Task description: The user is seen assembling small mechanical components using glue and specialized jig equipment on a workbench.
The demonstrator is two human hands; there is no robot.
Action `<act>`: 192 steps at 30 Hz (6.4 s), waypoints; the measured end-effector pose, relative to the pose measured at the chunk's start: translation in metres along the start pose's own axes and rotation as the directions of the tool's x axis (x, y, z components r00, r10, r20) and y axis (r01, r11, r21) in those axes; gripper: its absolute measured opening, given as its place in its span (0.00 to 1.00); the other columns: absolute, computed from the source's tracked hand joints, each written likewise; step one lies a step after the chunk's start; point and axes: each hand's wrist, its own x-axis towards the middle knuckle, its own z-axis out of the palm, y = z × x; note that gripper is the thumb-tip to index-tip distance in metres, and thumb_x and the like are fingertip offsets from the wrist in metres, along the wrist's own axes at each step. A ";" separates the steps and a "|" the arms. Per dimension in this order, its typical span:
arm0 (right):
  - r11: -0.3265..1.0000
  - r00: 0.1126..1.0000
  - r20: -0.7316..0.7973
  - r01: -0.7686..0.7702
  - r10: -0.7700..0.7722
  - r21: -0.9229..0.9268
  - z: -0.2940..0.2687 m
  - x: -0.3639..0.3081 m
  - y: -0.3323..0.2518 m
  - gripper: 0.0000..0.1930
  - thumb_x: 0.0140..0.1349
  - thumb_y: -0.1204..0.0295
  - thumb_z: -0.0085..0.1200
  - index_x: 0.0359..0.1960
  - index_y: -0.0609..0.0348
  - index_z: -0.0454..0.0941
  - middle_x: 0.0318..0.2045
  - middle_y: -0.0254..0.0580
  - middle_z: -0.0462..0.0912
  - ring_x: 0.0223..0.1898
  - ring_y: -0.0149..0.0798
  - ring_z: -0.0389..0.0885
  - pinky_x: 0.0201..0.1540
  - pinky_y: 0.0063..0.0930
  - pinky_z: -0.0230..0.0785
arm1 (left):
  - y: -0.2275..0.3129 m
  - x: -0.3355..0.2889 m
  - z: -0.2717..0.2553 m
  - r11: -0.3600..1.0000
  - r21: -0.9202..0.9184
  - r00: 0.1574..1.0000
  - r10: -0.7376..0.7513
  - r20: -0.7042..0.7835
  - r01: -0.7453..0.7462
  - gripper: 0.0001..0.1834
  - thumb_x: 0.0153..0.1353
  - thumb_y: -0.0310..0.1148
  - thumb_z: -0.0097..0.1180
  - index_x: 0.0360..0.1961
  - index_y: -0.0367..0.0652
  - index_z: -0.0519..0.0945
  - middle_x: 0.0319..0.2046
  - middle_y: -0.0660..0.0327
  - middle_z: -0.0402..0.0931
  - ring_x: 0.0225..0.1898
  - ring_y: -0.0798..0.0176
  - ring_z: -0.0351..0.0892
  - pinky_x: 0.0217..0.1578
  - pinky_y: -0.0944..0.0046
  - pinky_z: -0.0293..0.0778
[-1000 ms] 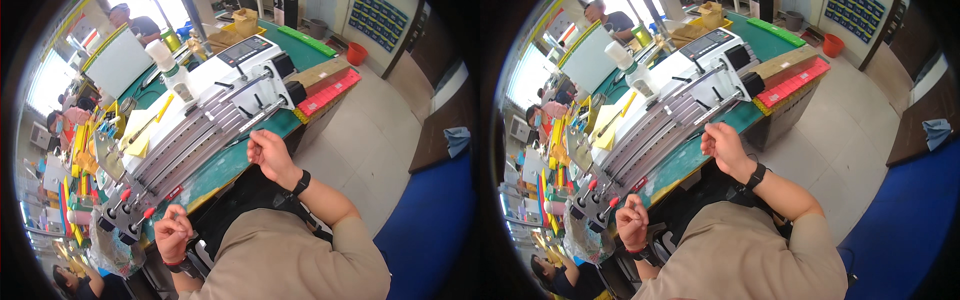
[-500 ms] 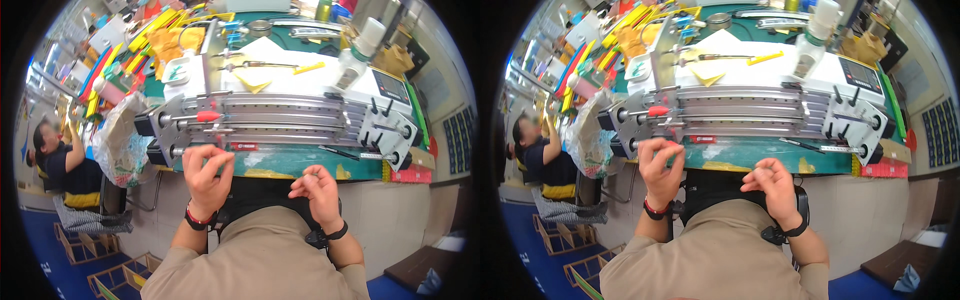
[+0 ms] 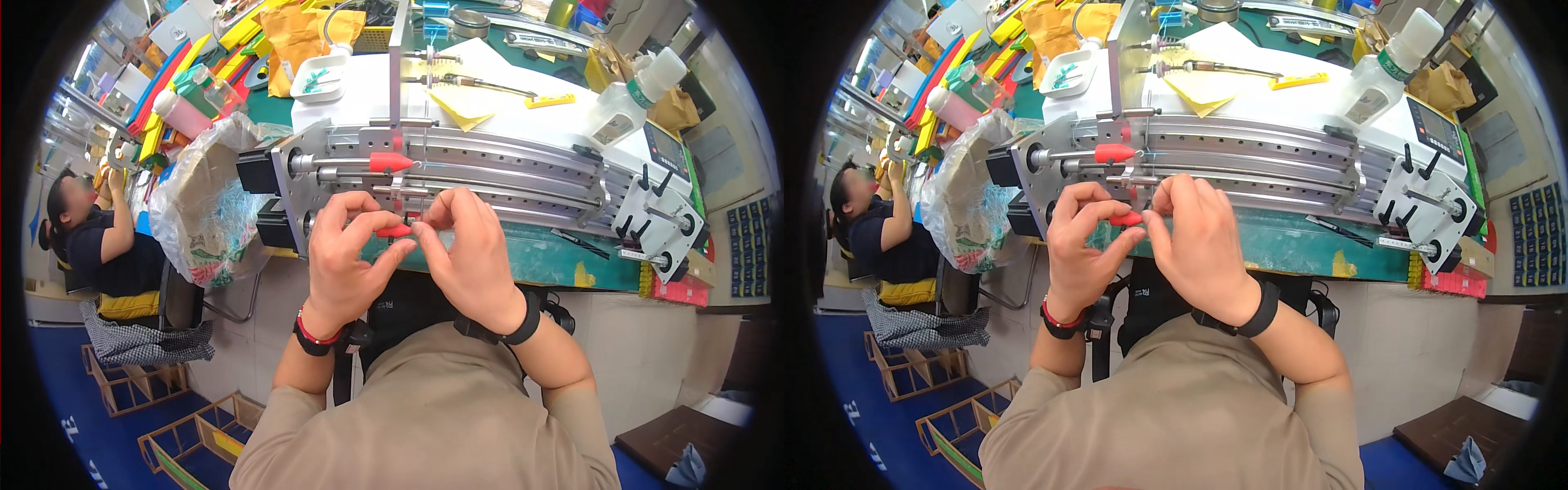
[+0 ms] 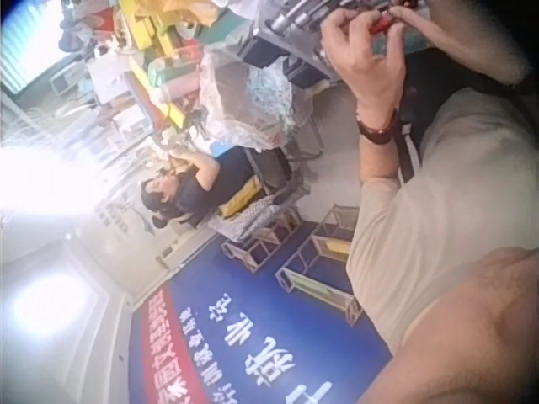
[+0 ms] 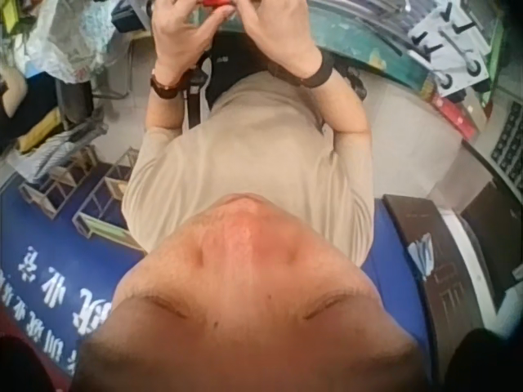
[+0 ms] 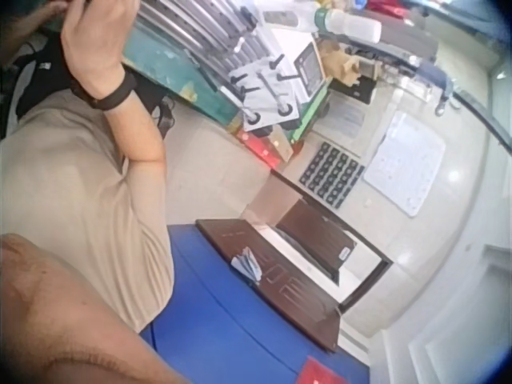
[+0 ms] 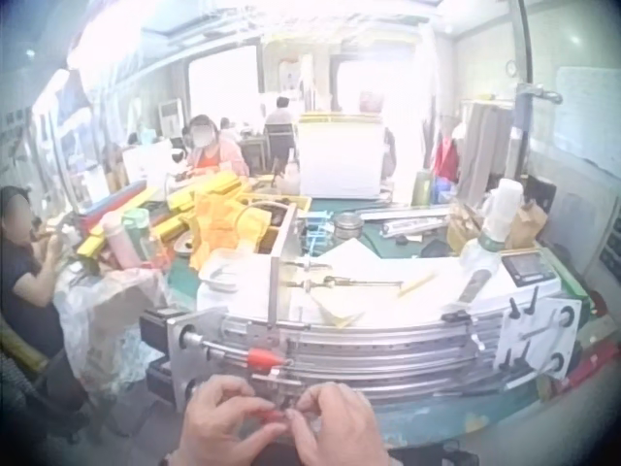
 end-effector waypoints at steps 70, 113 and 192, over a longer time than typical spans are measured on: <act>0.719 0.528 -0.489 -0.543 0.694 0.433 -0.266 -0.028 0.088 0.08 0.67 0.71 0.62 0.33 0.63 0.82 0.29 0.43 0.88 0.26 0.40 0.92 0.27 0.31 0.81 | -0.086 -0.118 0.145 0.963 -0.071 0.555 -0.089 0.827 0.260 0.18 0.73 0.44 0.65 0.57 0.47 0.90 0.42 0.52 0.90 0.45 0.48 0.91 0.48 0.52 0.83; 0.413 0.534 -0.354 0.010 0.768 0.911 -0.164 -0.028 0.077 0.05 0.79 0.76 0.48 0.43 0.62 0.73 0.39 0.43 0.80 0.39 0.38 0.83 0.53 0.42 0.89 | 0.043 -0.013 0.049 0.778 -0.612 0.671 0.530 0.518 -0.142 0.11 0.61 0.22 0.74 0.46 0.40 0.90 0.37 0.56 0.87 0.39 0.50 0.86 0.42 0.56 0.80; 0.729 0.583 -0.812 -0.568 0.028 -0.382 -0.419 -0.279 0.228 0.04 0.69 0.78 0.65 0.39 0.62 0.80 0.43 0.46 0.84 0.49 0.53 0.79 0.56 0.44 0.72 | 0.244 0.016 0.360 0.793 -0.359 0.578 0.606 0.547 -0.492 0.43 0.57 0.36 0.79 0.73 0.44 0.75 0.70 0.48 0.76 0.71 0.36 0.72 0.71 0.39 0.66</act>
